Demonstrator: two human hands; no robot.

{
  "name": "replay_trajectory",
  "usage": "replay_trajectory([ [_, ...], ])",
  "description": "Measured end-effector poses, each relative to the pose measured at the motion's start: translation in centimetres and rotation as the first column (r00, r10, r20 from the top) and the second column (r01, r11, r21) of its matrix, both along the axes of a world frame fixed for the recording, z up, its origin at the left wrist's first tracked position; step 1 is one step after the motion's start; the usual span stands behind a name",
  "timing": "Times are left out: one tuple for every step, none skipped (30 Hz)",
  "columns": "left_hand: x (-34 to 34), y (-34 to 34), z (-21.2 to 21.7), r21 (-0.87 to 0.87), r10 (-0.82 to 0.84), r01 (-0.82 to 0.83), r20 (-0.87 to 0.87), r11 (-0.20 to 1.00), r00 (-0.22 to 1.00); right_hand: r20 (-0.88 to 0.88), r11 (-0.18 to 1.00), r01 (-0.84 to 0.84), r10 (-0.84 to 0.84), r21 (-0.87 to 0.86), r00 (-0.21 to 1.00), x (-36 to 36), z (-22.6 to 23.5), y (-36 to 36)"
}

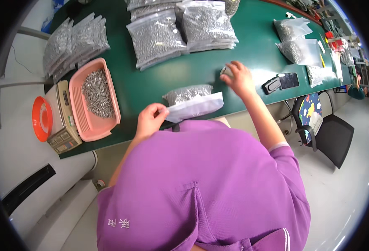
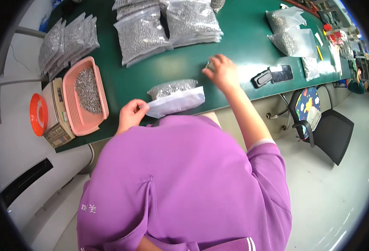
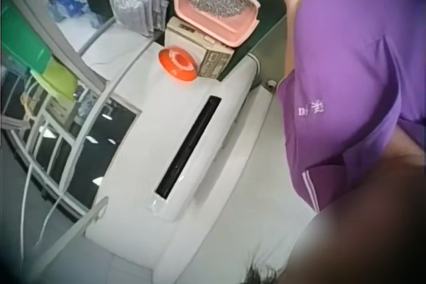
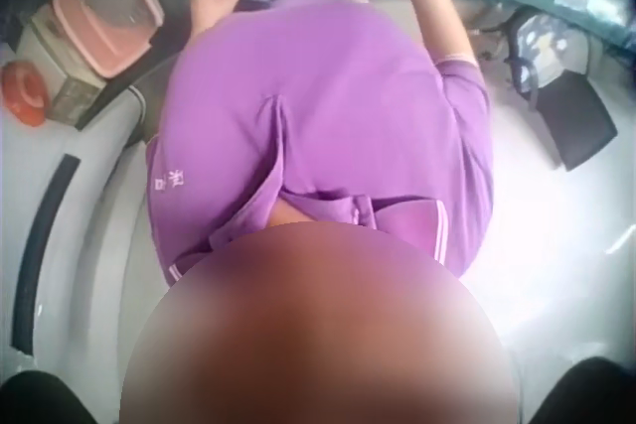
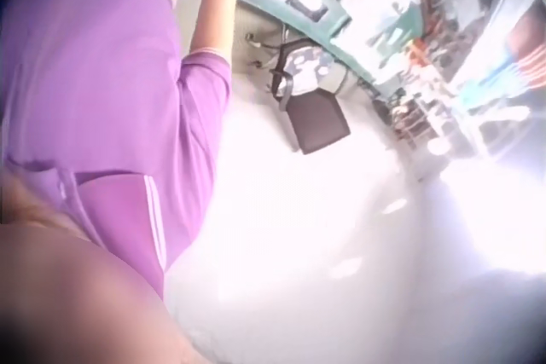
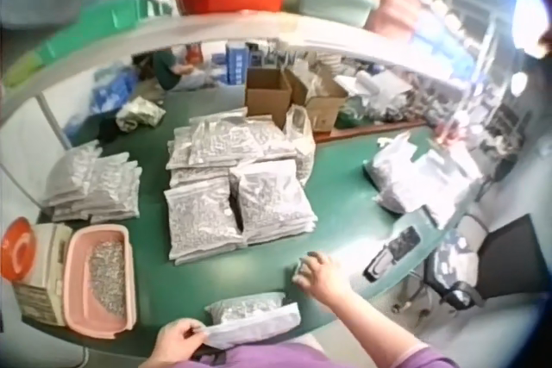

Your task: Manually filling plastic bags with small metal components and sealing them using a hand tool.

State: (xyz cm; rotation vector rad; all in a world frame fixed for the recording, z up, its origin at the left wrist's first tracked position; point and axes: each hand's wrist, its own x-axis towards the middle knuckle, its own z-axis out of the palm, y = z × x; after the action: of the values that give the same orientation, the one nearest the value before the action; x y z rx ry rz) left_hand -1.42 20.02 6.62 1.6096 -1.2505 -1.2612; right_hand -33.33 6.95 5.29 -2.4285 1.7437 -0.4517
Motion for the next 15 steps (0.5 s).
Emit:
replay_trajectory([
  [0.0, 0.3, 0.4, 0.031, 0.02, -0.021, 0.031, 0.999, 0.999, 0.199, 0.984, -0.132, 0.107, 0.116, 0.974, 1.3, 2.7, 0.6],
  [0.0, 0.4, 0.7, 0.013, 0.017, -0.018, 0.078, 1.0, 0.997, 0.3, 0.946, -0.23, 0.157, 0.229, 0.941, 1.9, 4.2, 1.9],
  [0.4, 1.0, 0.1, -0.015, 0.035, -0.035, 0.022, 0.999, 0.999, 0.373, 0.869, -0.361, 0.229, 0.337, 0.899, 2.7, 5.6, 3.0],
  [0.4, 1.1, 0.0, -0.112, 0.008, -0.008, 0.002, 0.994, 1.0, 0.402, 0.762, -0.442, 0.259, 0.474, 0.878, 2.8, 6.2, 3.8],
  [0.2, 0.9, 0.8, -0.141, -0.039, 0.043, 0.032, 0.989, 0.999, 0.365, 0.772, -0.503, 0.372, 0.389, 0.854, 2.5, 5.8, 4.7],
  [0.1, 0.9, 1.7, -0.178, -0.09, 0.097, 0.043, 0.979, 0.995, 0.294, 0.816, -0.479, 0.394, 0.324, 0.871, 2.1, 5.0, 5.7],
  [0.3, 1.5, 2.0, -0.171, -0.126, 0.131, 0.036, 0.977, 0.991, 0.305, 0.81, -0.516, 0.435, 0.278, 0.847, 1.9, 5.4, 6.4],
  [0.2, 1.9, 3.0, -0.112, -0.179, 0.188, 0.087, 0.976, 0.98, 0.313, 0.801, -0.552, 0.476, 0.233, 0.822, 1.7, 5.7, 7.1],
  [0.4, 2.5, 3.3, -0.167, -0.229, 0.237, 0.069, 0.957, 0.971, 0.316, 0.784, -0.597, 0.531, 0.17, 0.787, 1.7, 6.2, 7.7],
  [0.7, 2.6, 3.8, -0.175, -0.222, 0.233, 0.076, 0.957, 0.972, 0.314, 0.782, -0.602, 0.538, 0.159, 0.782, 2.0, 7.0, 7.6],
  [0.8, 2.6, 4.2, -0.19, -0.2, 0.212, 0.082, 0.959, 0.976, 0.305, 0.793, -0.586, 0.524, 0.165, 0.795, 2.4, 7.8, 7.4],
  [1.0, 2.5, 4.7, -0.203, -0.178, 0.192, 0.087, 0.96, 0.98, 0.297, 0.804, -0.569, 0.508, 0.173, 0.808, 2.7, 8.6, 7.1],
  [1.3, 1.4, 5.2, -0.247, -0.176, 0.211, 0.158, 0.946, 0.972, 0.316, 0.818, -0.548, 0.481, 0.173, 0.818, 2.9, 9.1, 6.2],
  [1.3, 0.1, 5.3, -0.226, -0.101, 0.144, 0.19, 0.963, 0.976, 0.315, 0.833, -0.522, 0.452, 0.186, 0.834, 3.1, 8.5, 5.0],
  [1.1, -1.4, 5.1, -0.205, -0.029, 0.076, 0.224, 0.976, 0.974, 0.316, 0.846, -0.494, 0.421, 0.201, 0.85, 3.3, 7.6, 3.5],
])
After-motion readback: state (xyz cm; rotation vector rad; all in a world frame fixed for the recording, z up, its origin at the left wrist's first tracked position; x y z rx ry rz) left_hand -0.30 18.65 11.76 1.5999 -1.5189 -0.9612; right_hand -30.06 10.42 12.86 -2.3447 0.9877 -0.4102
